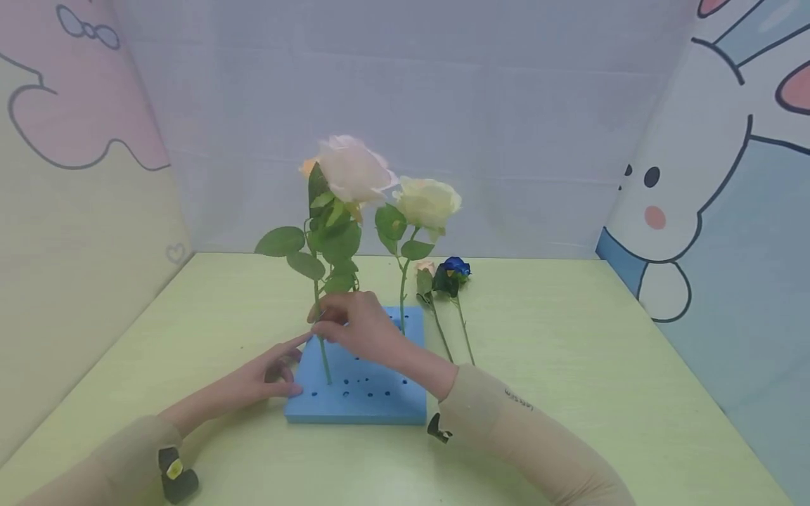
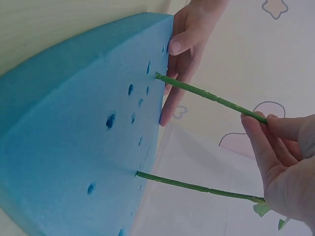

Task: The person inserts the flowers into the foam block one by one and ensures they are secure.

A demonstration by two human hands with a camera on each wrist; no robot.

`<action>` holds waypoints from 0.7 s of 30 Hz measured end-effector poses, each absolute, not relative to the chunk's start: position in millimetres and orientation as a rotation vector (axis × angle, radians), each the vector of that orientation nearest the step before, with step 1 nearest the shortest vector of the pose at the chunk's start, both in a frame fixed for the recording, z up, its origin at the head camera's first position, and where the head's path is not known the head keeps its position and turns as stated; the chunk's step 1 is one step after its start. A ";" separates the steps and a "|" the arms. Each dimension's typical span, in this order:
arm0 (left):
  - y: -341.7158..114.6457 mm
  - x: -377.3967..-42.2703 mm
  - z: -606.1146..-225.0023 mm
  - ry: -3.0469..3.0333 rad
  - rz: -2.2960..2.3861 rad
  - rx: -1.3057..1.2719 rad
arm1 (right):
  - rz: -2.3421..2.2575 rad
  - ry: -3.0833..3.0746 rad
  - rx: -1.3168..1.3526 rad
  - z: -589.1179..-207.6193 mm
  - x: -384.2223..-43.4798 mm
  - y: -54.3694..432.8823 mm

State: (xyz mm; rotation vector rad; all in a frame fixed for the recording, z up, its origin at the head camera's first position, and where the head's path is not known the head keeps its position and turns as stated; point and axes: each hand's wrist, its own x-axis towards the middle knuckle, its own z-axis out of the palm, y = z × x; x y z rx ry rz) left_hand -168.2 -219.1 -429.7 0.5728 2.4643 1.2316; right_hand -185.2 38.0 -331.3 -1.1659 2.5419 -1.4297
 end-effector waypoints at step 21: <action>-219.5 -166.1 -427.6 2.457 1.228 0.555 | -1.447 2.570 -1.316 -345.6 -189.8 38.6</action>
